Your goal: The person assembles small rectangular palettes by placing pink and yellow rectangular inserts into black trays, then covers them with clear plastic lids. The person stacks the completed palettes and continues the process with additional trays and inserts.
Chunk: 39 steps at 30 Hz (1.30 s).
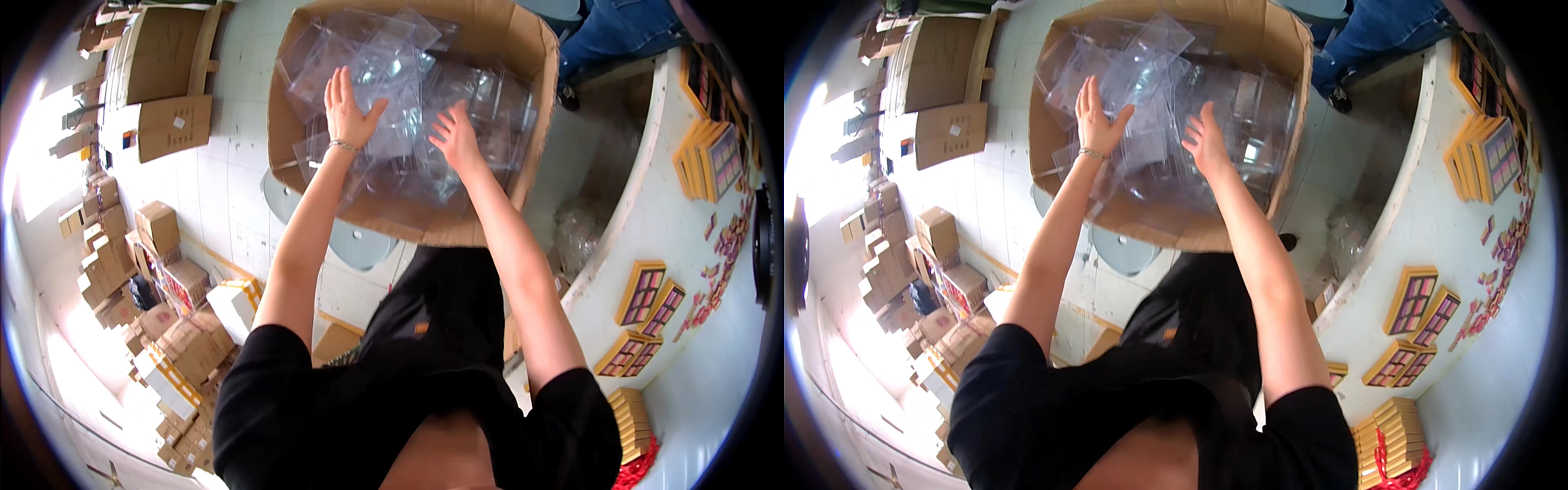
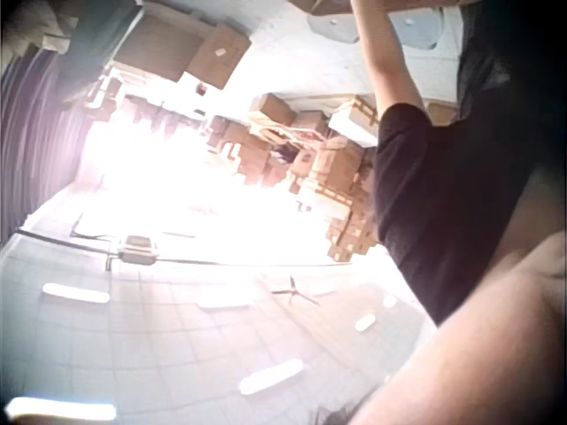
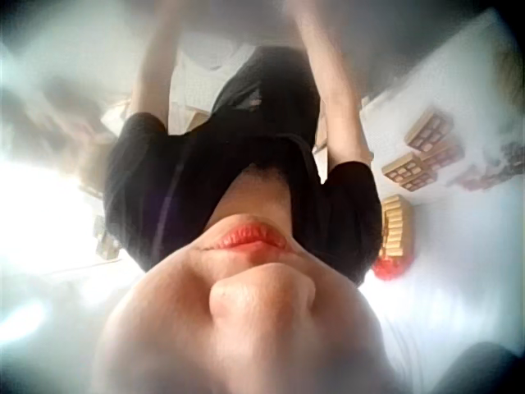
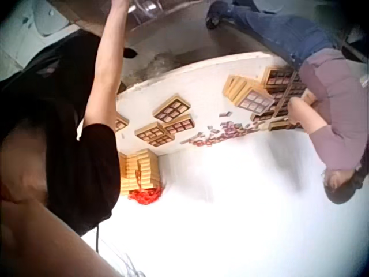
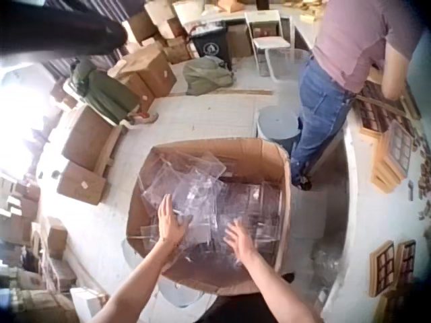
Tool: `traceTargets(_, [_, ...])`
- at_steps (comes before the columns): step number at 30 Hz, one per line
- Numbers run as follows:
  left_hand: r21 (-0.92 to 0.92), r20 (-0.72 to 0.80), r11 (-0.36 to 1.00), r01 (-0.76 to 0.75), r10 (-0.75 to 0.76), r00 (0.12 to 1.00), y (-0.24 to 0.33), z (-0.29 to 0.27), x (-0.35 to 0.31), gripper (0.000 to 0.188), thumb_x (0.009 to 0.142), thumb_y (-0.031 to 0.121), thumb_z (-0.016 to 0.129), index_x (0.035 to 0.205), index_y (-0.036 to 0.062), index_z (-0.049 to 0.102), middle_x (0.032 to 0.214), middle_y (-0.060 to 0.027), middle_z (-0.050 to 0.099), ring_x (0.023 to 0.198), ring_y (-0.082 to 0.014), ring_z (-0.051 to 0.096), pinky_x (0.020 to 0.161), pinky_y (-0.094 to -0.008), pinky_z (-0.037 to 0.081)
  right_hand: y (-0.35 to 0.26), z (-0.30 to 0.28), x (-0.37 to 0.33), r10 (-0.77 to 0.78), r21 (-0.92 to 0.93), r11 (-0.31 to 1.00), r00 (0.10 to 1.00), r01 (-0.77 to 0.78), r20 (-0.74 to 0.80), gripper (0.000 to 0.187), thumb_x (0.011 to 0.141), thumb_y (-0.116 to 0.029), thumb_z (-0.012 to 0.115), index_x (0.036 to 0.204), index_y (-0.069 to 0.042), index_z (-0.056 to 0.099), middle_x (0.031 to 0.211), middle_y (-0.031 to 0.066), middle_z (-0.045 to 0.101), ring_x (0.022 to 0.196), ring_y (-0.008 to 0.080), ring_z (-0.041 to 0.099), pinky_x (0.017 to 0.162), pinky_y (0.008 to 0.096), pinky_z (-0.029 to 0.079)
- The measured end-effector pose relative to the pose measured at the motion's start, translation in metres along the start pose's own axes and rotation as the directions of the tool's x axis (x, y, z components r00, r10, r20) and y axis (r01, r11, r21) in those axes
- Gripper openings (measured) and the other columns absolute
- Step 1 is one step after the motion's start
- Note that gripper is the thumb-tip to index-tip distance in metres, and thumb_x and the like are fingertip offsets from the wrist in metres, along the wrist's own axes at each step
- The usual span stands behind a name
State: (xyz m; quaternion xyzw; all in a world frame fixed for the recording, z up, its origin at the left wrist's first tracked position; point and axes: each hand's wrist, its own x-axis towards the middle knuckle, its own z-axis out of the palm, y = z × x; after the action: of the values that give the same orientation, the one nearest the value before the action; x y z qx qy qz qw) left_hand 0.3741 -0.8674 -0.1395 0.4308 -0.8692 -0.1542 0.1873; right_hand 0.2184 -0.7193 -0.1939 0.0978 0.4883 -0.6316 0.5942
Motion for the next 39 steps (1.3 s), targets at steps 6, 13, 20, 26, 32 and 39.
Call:
traceTargets(6, [0.390, 0.478, 0.909, 0.144, -0.334, 0.812, 0.037, 0.046, 0.044, 0.073, 0.083, 0.068, 0.053, 0.147, 0.0389, 0.033, 0.160, -0.0123, 0.010, 0.144, -0.0469, 0.007, 0.099, -0.0801, 0.014, 0.010, 0.047, 0.099, 0.111, 0.064, 0.991, 0.989, -0.118, 0.097, 0.090, 0.085, -0.074, 0.046, 0.147, -0.011, 0.031, 0.146, 0.0086, 0.038, 0.120, 0.0254, 0.048, 0.100, 0.0453, 0.037])
traceTargets(13, [0.282, 0.483, 0.956, 0.086, -0.218, 0.848, 0.049, 0.023, 0.003, 0.073, 0.083, 0.063, 0.055, 0.148, 0.0383, 0.031, 0.160, -0.0157, 0.004, 0.142, -0.0515, 0.008, 0.097, -0.0792, 0.020, 0.003, 0.032, 0.045, 0.118, -0.039, 0.993, 0.950, -0.111, 0.291, 0.105, 0.077, -0.072, 0.061, 0.152, -0.011, 0.021, 0.155, 0.0149, 0.022, 0.137, 0.0313, 0.029, 0.098, 0.0546, 0.036])
traceTargets(20, [0.285, 0.390, 0.955, -0.083, -0.036, 0.920, 0.110, -0.013, -0.017, 0.079, 0.081, 0.059, 0.060, 0.149, 0.0296, 0.033, 0.157, -0.0246, 0.006, 0.138, -0.0581, 0.012, 0.091, -0.0803, 0.024, -0.043, 0.034, -0.025, -0.067, 0.024, 0.998, 0.961, 0.063, 0.267, 0.082, 0.084, -0.053, 0.067, 0.145, -0.006, 0.037, 0.146, 0.0133, 0.040, 0.135, 0.0266, 0.036, 0.103, 0.0454, 0.035])
traceTargets(26, [0.365, 0.310, 0.886, -0.286, 0.174, 0.935, 0.214, -0.065, -0.048, 0.074, 0.082, 0.056, 0.061, 0.147, 0.0292, 0.038, 0.158, -0.0204, 0.010, 0.139, -0.0560, 0.010, 0.091, -0.0817, 0.021, -0.070, 0.008, -0.139, -0.253, 0.342, 0.927, 0.928, 0.153, 0.272, 0.057, 0.093, -0.035, 0.060, 0.140, -0.006, 0.046, 0.133, 0.0053, 0.054, 0.124, 0.0158, 0.046, 0.102, 0.0334, 0.039])
traceTargets(32, [0.282, 0.295, 0.708, -0.648, 0.578, 0.761, 0.360, -0.067, -0.093, 0.062, 0.084, 0.049, 0.059, 0.142, 0.0316, 0.044, 0.157, -0.0171, 0.017, 0.139, -0.0547, 0.015, 0.092, -0.0813, 0.017, -0.110, -0.089, -0.258, -0.592, 0.511, 0.697, 0.806, 0.504, 0.011, 0.070, 0.091, -0.038, 0.061, 0.147, -0.005, 0.034, 0.143, 0.0067, 0.043, 0.117, 0.0141, 0.052, 0.065, 0.0218, 0.053])
traceTargets(39, [-0.083, 0.133, 0.220, -0.972, 0.969, 0.208, 0.627, 0.038, -0.148, 0.063, 0.083, 0.052, 0.058, 0.142, 0.0352, 0.043, 0.157, -0.0095, 0.020, 0.140, -0.0506, 0.015, 0.092, -0.0811, 0.023, -0.199, -0.314, -0.391, -0.743, 0.440, 0.191, 0.422, 0.877, -0.519, 0.057, 0.092, -0.035, 0.060, 0.140, -0.008, 0.043, 0.129, 0.0036, 0.052, 0.114, 0.0210, 0.053, 0.094, 0.0389, 0.046])
